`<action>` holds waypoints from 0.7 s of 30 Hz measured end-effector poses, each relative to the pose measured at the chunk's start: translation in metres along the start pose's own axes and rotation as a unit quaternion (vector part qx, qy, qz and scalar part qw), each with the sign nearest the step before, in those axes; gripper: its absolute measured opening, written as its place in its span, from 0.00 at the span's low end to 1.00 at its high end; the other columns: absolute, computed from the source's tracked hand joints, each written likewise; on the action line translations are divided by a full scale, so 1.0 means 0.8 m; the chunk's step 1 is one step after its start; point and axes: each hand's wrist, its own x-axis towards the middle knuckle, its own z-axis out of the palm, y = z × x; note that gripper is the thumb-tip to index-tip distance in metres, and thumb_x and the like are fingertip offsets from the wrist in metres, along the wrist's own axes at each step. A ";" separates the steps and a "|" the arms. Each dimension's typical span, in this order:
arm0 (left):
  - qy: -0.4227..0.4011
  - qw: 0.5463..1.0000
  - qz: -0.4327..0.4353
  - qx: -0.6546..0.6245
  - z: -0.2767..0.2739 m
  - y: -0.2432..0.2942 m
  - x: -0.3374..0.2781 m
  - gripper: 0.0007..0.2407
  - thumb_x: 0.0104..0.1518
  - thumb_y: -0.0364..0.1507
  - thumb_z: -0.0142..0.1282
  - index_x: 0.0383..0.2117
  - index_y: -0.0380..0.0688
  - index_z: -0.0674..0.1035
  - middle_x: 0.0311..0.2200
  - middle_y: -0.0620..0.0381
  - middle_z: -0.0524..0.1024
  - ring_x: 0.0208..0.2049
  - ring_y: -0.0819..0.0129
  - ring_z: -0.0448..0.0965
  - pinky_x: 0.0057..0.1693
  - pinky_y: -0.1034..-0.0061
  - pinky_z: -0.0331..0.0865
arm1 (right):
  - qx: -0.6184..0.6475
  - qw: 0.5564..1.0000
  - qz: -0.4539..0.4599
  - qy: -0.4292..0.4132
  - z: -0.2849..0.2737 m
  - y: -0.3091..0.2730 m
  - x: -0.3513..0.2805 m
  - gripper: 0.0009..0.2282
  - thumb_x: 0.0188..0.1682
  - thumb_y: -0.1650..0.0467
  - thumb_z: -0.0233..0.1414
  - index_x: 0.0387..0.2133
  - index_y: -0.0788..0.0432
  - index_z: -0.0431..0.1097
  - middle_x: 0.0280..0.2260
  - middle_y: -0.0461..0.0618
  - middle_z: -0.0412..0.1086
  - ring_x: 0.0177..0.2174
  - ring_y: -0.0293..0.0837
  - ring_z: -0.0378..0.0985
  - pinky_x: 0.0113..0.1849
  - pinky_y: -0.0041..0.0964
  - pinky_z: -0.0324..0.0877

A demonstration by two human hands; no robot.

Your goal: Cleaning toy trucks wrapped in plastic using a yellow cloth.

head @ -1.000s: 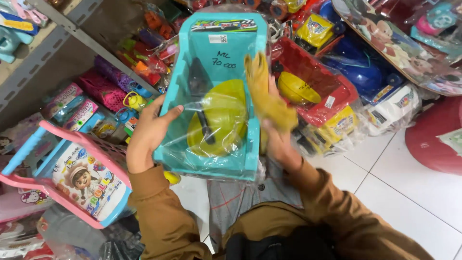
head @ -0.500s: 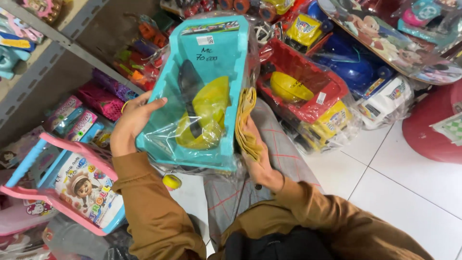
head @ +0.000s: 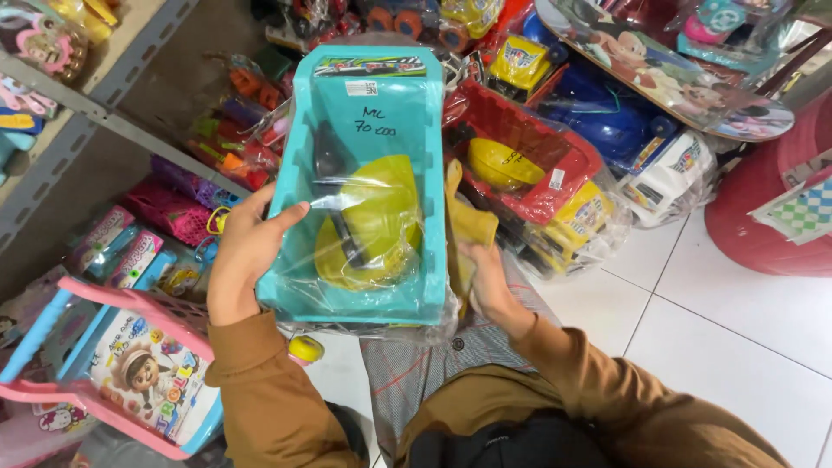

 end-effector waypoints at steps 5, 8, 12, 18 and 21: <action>-0.056 0.996 0.064 0.033 -0.004 0.043 -0.017 0.16 0.55 0.23 0.59 0.51 0.41 0.81 0.39 0.62 0.81 0.37 0.80 0.75 0.46 0.81 0.70 | 0.245 0.954 0.120 -0.126 -0.027 0.030 -0.039 0.18 0.60 0.71 0.40 0.60 0.71 0.62 0.50 0.65 0.72 0.45 0.56 0.77 0.45 0.51 0.72; -0.048 0.985 0.117 0.117 0.005 0.122 -0.048 0.15 0.55 0.23 0.58 0.50 0.40 0.81 0.34 0.58 0.82 0.33 0.80 0.76 0.42 0.79 0.70 | 0.296 0.936 0.161 -0.106 0.002 0.018 -0.034 0.19 0.60 0.69 0.38 0.58 0.72 0.63 0.50 0.67 0.71 0.46 0.59 0.77 0.48 0.54 0.72; 0.010 0.939 0.105 0.328 0.018 0.194 -0.100 0.20 0.54 0.26 0.61 0.55 0.49 0.81 0.20 0.46 0.78 0.14 0.61 0.71 0.29 0.68 0.67 | 0.194 0.946 0.257 0.022 0.029 0.029 -0.044 0.22 0.53 0.66 0.37 0.53 0.69 0.65 0.50 0.63 0.72 0.48 0.55 0.78 0.53 0.53 0.72; -0.013 0.942 0.058 0.332 0.038 0.156 -0.110 0.22 0.55 0.30 0.63 0.59 0.52 0.79 0.19 0.43 0.78 0.17 0.56 0.78 0.31 0.68 0.70 | 0.238 0.926 0.292 0.028 0.025 0.055 -0.073 0.24 0.51 0.64 0.36 0.56 0.66 0.64 0.53 0.61 0.72 0.51 0.55 0.76 0.56 0.51 0.67; 0.014 0.907 0.294 0.303 0.065 0.121 -0.120 0.20 0.53 0.27 0.62 0.53 0.35 0.77 0.43 0.40 0.81 0.38 0.46 0.81 0.45 0.60 0.74 | 0.252 0.922 0.294 0.032 0.004 0.063 -0.084 0.24 0.51 0.63 0.37 0.56 0.66 0.64 0.53 0.61 0.71 0.52 0.56 0.75 0.56 0.52 0.66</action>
